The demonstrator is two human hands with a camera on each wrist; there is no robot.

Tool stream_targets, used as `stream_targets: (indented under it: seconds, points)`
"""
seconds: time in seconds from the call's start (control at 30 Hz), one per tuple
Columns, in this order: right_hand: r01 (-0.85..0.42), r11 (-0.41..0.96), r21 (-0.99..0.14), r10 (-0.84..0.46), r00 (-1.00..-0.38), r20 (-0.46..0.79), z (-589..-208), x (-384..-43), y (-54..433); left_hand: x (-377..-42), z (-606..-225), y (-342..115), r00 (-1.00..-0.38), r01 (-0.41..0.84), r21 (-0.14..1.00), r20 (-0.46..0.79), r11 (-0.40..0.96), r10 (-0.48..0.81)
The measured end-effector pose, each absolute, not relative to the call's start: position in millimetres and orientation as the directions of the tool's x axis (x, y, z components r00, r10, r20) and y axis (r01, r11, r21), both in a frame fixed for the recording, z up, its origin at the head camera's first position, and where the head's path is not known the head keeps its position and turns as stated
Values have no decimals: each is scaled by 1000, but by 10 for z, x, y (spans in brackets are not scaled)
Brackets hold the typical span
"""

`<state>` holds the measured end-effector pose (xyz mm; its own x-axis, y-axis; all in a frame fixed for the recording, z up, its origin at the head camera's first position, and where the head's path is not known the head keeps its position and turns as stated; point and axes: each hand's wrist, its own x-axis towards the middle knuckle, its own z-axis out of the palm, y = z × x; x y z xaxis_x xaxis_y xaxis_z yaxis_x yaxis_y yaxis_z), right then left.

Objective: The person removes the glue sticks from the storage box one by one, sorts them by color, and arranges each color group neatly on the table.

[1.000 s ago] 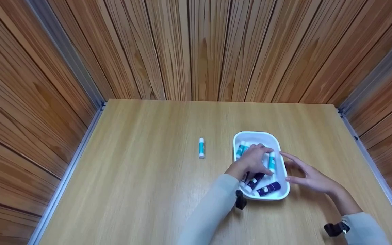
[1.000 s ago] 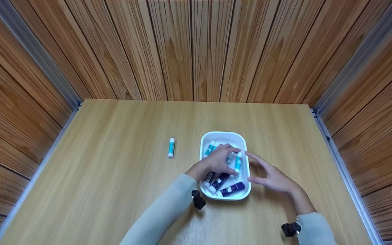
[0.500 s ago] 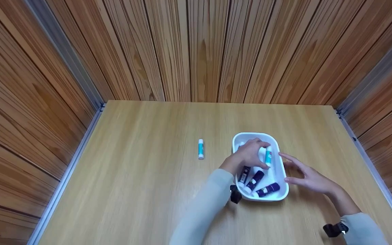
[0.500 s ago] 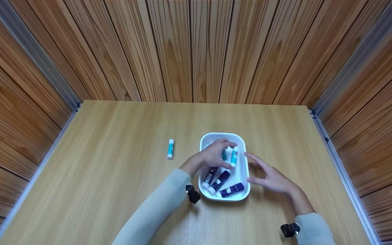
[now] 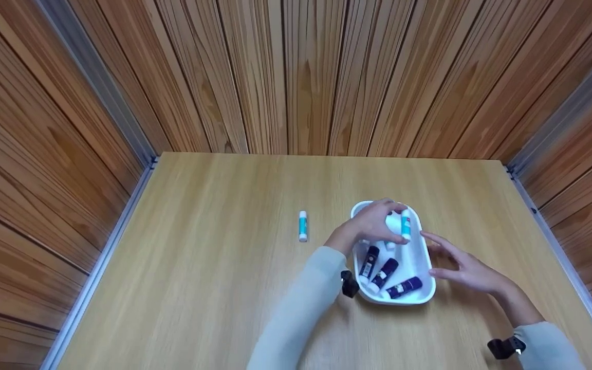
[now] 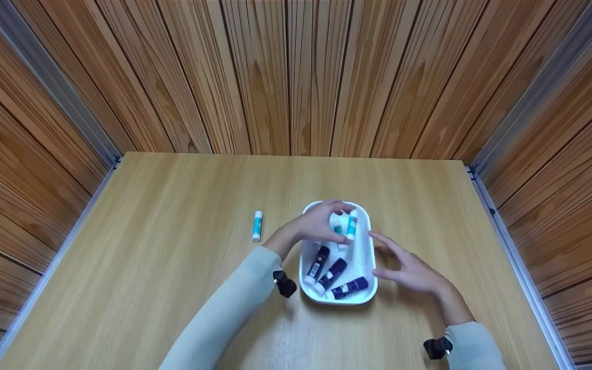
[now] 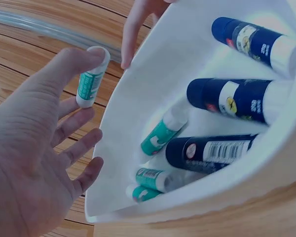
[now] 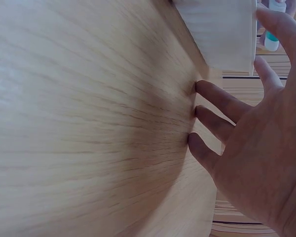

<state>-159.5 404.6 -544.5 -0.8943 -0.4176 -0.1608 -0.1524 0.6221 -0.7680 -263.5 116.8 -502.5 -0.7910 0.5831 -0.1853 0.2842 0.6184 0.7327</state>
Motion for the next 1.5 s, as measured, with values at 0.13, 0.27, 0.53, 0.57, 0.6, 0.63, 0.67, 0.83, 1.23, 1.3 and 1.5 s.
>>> stream_targets:
  seconds: [0.13, 0.27, 0.53, 0.57, 0.6, 0.63, 0.67, 0.83, 1.23, 1.3, 1.5]
  points:
    - [-165, 611, -774, -427, -892, -147, -5447, -1600, 4042, -2682, -5010, 1113, -793, 295, 734, -168, 612, 585]
    - [-171, 606, -777, -432, -891, -140, -5446, -1600, 4035, -2721, -4999, 1054, -796, 300, 737, -158, 606, 585]
    - [-160, 610, -776, -425, -893, -151, -5438, -1604, 4011, -2787, -5002, 844, -797, 320, 728, -139, 606, 588]
    - [-160, 610, -776, -426, -892, -151, -5439, -1606, 4009, -2793, -5004, 811, -799, 316, 732, -138, 604, 585]
    - [-163, 609, -776, -428, -891, -149, -5441, -1607, 4010, -2798, -5009, 779, -803, 307, 736, -141, 604, 579]
    - [-167, 609, -775, -431, -890, -147, -5443, -1607, 4010, -2802, -5012, 745, -807, 302, 738, -140, 604, 574]
    - [-170, 610, -774, -432, -890, -145, -5444, -1607, 4012, -2806, -5017, 712, -810, 299, 739, -138, 604, 570]
    - [-173, 614, -770, -429, -892, -142, -5445, -1603, 4020, -2822, -5047, 550, -821, 303, 732, -124, 610, 557]
    - [-161, 622, -766, -423, -892, -156, -5440, -1614, 4017, -2848, -5080, 180, -867, 225, 728, -154, 647, 474]
    - [-164, 617, -770, -427, -892, -152, -5438, -1613, 4021, -2852, -5079, 114, -875, 213, 729, -154, 651, 460]
    - [-157, 624, -765, -422, -892, -161, -5434, -1592, 4039, -2894, -5086, -113, -880, 246, 711, -121, 659, 459]
